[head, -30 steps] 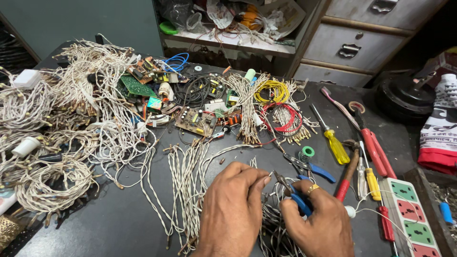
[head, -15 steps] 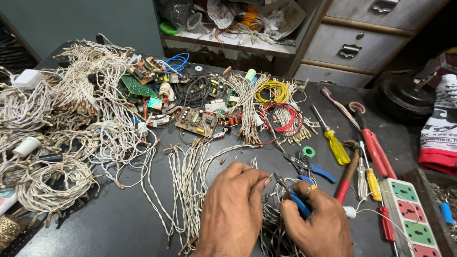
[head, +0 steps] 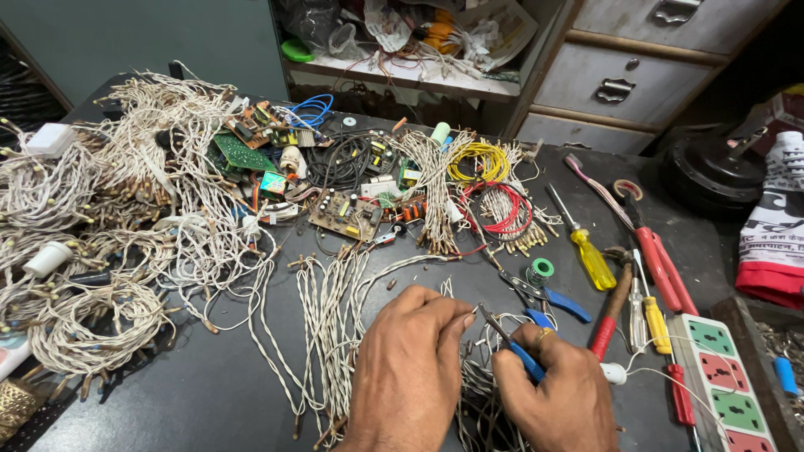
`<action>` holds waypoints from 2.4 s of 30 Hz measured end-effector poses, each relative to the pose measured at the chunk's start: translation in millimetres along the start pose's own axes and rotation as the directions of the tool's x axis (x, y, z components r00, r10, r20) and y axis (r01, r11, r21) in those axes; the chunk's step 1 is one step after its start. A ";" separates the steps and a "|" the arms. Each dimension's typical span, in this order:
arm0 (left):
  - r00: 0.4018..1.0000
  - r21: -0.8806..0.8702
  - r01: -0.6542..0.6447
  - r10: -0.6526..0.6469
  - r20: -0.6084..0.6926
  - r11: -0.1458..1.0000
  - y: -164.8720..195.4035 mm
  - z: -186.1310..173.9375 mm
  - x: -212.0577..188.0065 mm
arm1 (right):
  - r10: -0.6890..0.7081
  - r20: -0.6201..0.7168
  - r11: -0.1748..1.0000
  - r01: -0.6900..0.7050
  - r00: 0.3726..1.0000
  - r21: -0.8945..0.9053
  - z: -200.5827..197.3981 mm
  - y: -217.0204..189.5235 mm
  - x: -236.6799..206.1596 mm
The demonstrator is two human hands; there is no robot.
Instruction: The person strips the insulation from the ends of several white electrical wires using pliers and a screwdriver. They then twist the exposed copper strands together by hand on a cluttered workbench.
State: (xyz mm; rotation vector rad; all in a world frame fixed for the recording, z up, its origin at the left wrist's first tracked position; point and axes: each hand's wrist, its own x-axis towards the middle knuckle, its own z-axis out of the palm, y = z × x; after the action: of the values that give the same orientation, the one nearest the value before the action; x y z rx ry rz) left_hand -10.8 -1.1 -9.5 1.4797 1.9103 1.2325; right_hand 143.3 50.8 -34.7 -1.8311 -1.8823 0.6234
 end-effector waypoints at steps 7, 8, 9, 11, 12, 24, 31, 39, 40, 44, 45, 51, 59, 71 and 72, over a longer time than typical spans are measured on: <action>1.000 0.000 0.008 -0.008 -0.022 1.000 -0.8 -0.3 0.4 | -0.046 -0.088 0.979 0.062 0.995 0.192 3.6 19.3 9.8; 0.999 -0.020 0.024 -0.025 -0.026 1.000 -0.6 -0.4 0.7 | 0.011 -0.081 0.983 0.004 0.997 0.185 1.9 22.8 13.0; 0.999 -0.040 0.040 -0.041 -0.030 0.998 -0.6 -0.8 1.0 | 0.068 -0.074 0.983 -0.054 0.995 0.177 0.1 26.2 17.2; 0.997 -0.066 0.058 -0.060 -0.040 0.996 -0.1 -1.0 1.2 | 0.122 -0.059 0.965 -0.104 0.991 0.241 -3.9 33.3 24.9; 0.997 -0.073 0.059 -0.062 -0.048 0.996 0.1 -1.1 1.6 | 0.117 -0.052 0.945 -0.095 0.992 0.312 -5.3 36.3 30.5; 0.999 -0.006 0.045 -0.045 -0.018 0.999 2.3 -3.7 3.9 | 0.056 -0.129 0.998 -0.055 0.990 0.010 -42.3 78.8 80.9; 0.998 -0.047 0.056 -0.058 -0.025 0.997 0.4 -3.5 2.0 | -0.381 -0.412 0.882 0.191 0.828 -0.432 -45.8 61.2 98.6; 0.992 -0.164 0.076 -0.092 -0.090 0.984 -1.8 0.6 4.0 | -0.105 0.224 0.742 -0.073 0.969 0.666 -0.1 44.7 27.9; 0.988 -0.194 0.108 -0.127 -0.090 0.975 -2.1 -0.1 4.3 | -0.108 0.243 0.708 -0.097 0.964 0.700 8.0 40.4 21.3; 0.966 -0.350 0.228 -0.255 -0.035 0.909 -2.0 -2.8 7.4 | -0.252 0.264 0.610 -0.058 0.931 0.790 28.0 24.6 11.0; 0.958 -0.375 0.263 -0.285 -0.005 0.889 -2.0 -3.2 8.0 | -0.252 0.253 0.610 -0.049 0.934 0.791 31.1 21.5 10.5; 0.920 -0.385 0.389 -0.374 0.116 0.837 -4.0 -0.6 10.7 | -0.170 0.146 0.673 0.006 0.975 0.740 37.0 15.6 5.7; 0.913 -0.407 0.406 -0.349 0.208 0.819 -2.7 -0.8 10.8 | -0.054 -0.050 0.682 0.073 0.997 0.728 24.0 7.2 2.9; 0.965 -0.262 0.254 -0.264 -0.001 0.931 -1.8 -5.5 8.3 | -0.306 -0.221 0.880 0.364 0.926 0.304 16.7 8.1 -2.3; 0.966 -0.272 0.248 -0.260 -0.006 0.930 -1.5 -6.8 8.9 | -0.276 -0.149 0.890 0.311 0.949 0.332 16.5 11.9 0.4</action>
State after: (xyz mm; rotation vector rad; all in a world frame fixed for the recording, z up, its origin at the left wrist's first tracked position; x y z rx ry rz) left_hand -19.9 4.4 -5.6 1.0390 1.8069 1.3458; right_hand 143.0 51.2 -55.0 -1.2950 -1.7963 0.6957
